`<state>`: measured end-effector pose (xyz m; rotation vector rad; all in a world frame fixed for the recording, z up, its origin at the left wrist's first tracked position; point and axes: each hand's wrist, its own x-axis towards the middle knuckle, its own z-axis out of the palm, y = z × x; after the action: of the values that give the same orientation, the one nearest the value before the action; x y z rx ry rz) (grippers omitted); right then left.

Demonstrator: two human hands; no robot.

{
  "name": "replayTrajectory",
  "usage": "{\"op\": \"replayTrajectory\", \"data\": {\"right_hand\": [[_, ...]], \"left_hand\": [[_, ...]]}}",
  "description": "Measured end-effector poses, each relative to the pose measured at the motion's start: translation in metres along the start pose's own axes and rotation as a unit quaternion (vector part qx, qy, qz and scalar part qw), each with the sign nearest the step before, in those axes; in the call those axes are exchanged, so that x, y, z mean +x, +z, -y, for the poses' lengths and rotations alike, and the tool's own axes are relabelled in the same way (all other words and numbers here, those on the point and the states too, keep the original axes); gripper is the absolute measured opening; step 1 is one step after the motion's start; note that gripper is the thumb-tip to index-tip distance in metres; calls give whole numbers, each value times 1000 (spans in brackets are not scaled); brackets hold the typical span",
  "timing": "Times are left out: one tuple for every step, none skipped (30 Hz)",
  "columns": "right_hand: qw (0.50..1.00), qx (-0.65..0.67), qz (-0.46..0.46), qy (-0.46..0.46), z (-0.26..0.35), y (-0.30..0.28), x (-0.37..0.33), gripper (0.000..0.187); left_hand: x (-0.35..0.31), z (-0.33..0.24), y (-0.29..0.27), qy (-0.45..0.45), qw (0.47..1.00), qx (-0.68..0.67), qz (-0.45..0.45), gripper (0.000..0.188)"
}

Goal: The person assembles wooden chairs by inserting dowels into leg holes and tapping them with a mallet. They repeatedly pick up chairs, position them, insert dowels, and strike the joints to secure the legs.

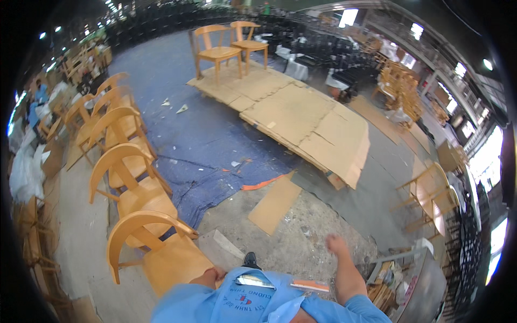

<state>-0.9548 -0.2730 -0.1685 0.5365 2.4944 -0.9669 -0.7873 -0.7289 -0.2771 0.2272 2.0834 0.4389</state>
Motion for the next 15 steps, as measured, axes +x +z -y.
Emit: {"op": "replayTrajectory", "data": {"right_hand": [[995, -56, 38, 78, -15, 2, 3, 24], [990, -70, 65, 109, -56, 7, 6, 21], [982, -83, 94, 144, -95, 10, 6, 18], [972, -111, 124, 168, -117, 7, 10, 16], [964, -120, 155, 182, -121, 18, 18, 16], [960, -113, 176, 188, -117, 37, 28, 16], [957, -115, 191, 187, -107, 47, 40, 16], [955, -122, 198, 182, -96, 50, 55, 17], [956, -127, 197, 176, -85, 50, 73, 17], [956, -141, 199, 162, -74, 48, 94, 18], [956, -159, 202, 141, -62, 46, 119, 19], [955, -179, 204, 119, -50, 42, 145, 20], [952, -208, 208, 81, -35, 40, 177, 21], [948, -237, 211, 33, -17, 40, 216, 22], [942, -270, 201, -11, 0, 30, 252, 23]], "left_hand": [[15, -5, -31, 39, 998, 37, -37, 29], [33, -16, -71, 61, 989, 111, -74, 28], [50, -22, -111, 126, 964, 163, -171, 27], [66, -23, -147, 143, 957, 126, -220, 28], [74, -22, -184, 58, 965, -109, -233, 28], [80, -25, -224, -29, 916, -322, -238, 29], [87, -26, -258, -27, 891, -366, -266, 31], [98, -27, -289, -17, 864, -412, -289, 33], [112, -27, -320, 0, 833, -457, -311, 35], [124, -26, -348, 7, 824, -472, -315, 36], [138, -22, -373, 13, 814, -486, -318, 38], [149, -17, -397, 16, 802, -501, -324, 40], [155, -5, -419, -6, 828, -450, -336, 40], [159, 11, -437, -31, 849, -397, -347, 41], [167, 15, -459, -42, 870, -344, -350, 41]]}}
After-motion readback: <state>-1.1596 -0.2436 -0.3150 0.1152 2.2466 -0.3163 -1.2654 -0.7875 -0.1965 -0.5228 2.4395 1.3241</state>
